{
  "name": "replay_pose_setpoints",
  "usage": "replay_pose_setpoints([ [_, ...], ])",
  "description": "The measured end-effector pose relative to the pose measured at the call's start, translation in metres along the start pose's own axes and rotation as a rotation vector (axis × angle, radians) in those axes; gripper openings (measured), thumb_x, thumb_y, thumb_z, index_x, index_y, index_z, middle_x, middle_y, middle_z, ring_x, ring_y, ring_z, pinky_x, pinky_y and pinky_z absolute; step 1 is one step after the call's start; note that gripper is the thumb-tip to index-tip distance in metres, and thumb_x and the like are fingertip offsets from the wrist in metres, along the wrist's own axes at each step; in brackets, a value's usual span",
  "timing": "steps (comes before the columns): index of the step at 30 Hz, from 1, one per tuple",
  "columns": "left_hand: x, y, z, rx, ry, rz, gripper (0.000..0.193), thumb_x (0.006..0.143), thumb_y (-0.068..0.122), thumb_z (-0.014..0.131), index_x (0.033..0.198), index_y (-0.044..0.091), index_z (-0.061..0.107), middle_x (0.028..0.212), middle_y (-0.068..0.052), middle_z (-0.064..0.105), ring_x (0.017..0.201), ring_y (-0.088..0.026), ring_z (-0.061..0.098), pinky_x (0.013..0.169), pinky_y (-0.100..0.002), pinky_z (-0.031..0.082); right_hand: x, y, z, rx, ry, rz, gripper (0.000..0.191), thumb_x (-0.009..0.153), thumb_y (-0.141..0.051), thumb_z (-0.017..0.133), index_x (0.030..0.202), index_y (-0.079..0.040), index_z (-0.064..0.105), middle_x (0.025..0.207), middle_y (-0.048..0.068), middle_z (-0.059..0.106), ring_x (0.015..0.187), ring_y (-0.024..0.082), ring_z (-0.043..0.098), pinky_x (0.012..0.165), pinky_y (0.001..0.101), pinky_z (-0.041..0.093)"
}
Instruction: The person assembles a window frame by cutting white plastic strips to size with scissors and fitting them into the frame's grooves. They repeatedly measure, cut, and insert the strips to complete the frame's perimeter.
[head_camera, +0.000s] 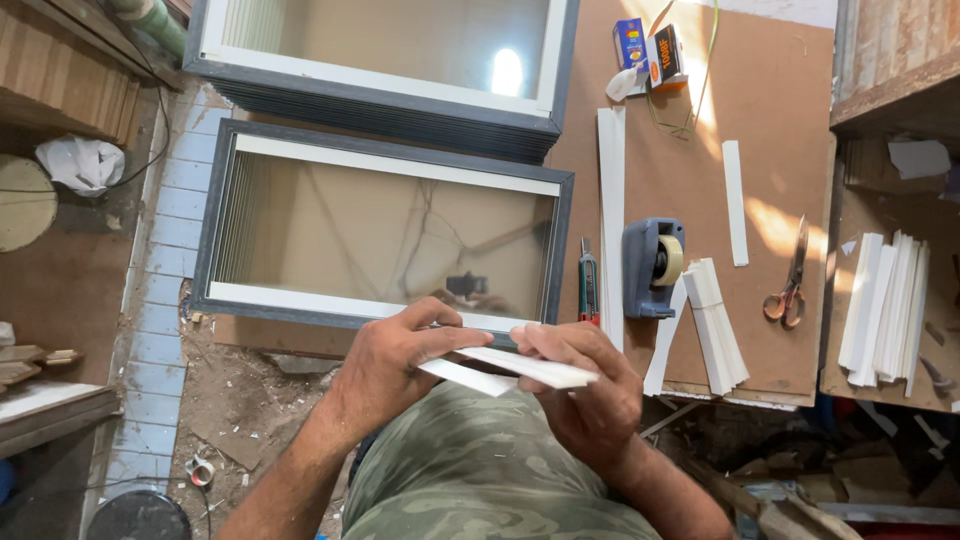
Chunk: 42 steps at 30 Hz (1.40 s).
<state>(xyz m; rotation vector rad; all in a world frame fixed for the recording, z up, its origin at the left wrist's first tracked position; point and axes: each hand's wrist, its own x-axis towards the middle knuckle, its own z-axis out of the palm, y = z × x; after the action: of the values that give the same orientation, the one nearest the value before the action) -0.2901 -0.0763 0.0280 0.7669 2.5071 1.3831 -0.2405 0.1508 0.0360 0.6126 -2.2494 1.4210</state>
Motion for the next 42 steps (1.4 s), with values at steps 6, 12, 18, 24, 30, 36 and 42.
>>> replay_pose_setpoints([
  [6, 0.007, -0.019, -0.004, 0.059, -0.068, -0.024, 0.045, 0.074, 0.004, 0.083, 0.114, 0.024, 0.078, 0.1, -0.001, 0.072, 0.076, -0.014, 0.075, 0.067, -0.029, 0.063, 0.005, -0.004, 0.009, -0.088, 0.008, -0.016, 0.043, 0.092, -0.004, 0.077, 0.132, -0.001, 0.061, 0.114, 0.011, 0.074, 0.099, 0.02, 0.075, 0.086, 0.0338, 0.065],
  [12, 0.016, -0.026, -0.018, 0.369, -0.112, -0.019, 0.043, 0.072, 0.014, 0.085, 0.113, 0.024, 0.078, 0.103, -0.001, 0.073, 0.073, -0.018, 0.075, 0.063, -0.032, 0.063, 0.007, 0.001, 0.001, -0.148, 0.134, -0.03, 0.044, 0.096, -0.017, 0.078, 0.132, -0.004, 0.057, 0.117, 0.012, 0.072, 0.1, 0.02, 0.073, 0.083, 0.0303, 0.064],
  [18, 0.019, -0.026, -0.043, 0.577, -0.046, 0.088, 0.045, 0.077, 0.012, 0.078, 0.121, 0.018, 0.072, 0.116, -0.007, 0.069, 0.07, -0.02, 0.075, 0.058, -0.029, 0.061, 0.011, 0.021, -0.016, -0.484, -0.084, 0.078, 0.019, 0.093, -0.009, 0.076, 0.112, -0.006, 0.076, 0.096, 0.009, 0.076, 0.083, 0.016, 0.072, 0.068, 0.0273, 0.063],
  [24, 0.029, -0.022, -0.052, -0.865, 0.576, 0.01, 0.034, 0.096, 0.037, 0.072, 0.109, 0.01, 0.055, 0.131, -0.013, 0.059, 0.074, -0.017, 0.071, 0.062, -0.028, 0.061, 0.0, 0.046, -0.007, 0.068, 0.356, 0.568, 0.015, 0.098, -0.006, 0.073, 0.112, -0.004, 0.076, 0.097, 0.008, 0.075, 0.084, 0.012, 0.071, 0.072, 0.0259, 0.061],
  [30, 0.068, -0.02, 0.003, -1.507, 0.383, -0.129, 0.053, 0.088, 0.062, 0.065, 0.073, 0.013, 0.053, 0.144, -0.008, 0.052, 0.152, -0.024, 0.043, 0.115, -0.054, 0.049, -0.012, 0.058, 0.042, 0.568, 0.403, 0.686, 0.016, 0.097, -0.004, 0.072, 0.112, -0.001, 0.077, 0.096, 0.008, 0.076, 0.087, 0.012, 0.07, 0.079, 0.0277, 0.059],
  [36, 0.078, -0.025, 0.017, -1.352, 0.338, -0.162, 0.064, 0.086, 0.075, 0.054, 0.075, 0.012, 0.057, 0.131, -0.001, 0.057, 0.124, -0.018, 0.054, 0.102, -0.037, 0.051, -0.022, 0.056, 0.058, 0.876, 0.207, 0.863, 0.02, 0.099, -0.005, 0.07, 0.116, 0.004, 0.075, 0.098, 0.012, 0.077, 0.086, 0.015, 0.071, 0.078, 0.0302, 0.06],
  [42, 0.08, -0.032, 0.031, -1.223, 0.371, -0.216, 0.068, 0.093, 0.07, 0.054, 0.108, 0.004, 0.063, 0.081, -0.009, 0.048, 0.058, -0.013, 0.047, 0.056, -0.03, 0.045, -0.019, 0.058, 0.045, 0.981, 0.028, 0.96, 0.034, 0.101, -0.023, 0.053, 0.121, 0.0, 0.07, 0.096, 0.009, 0.079, 0.083, 0.014, 0.076, 0.074, 0.0283, 0.065],
])
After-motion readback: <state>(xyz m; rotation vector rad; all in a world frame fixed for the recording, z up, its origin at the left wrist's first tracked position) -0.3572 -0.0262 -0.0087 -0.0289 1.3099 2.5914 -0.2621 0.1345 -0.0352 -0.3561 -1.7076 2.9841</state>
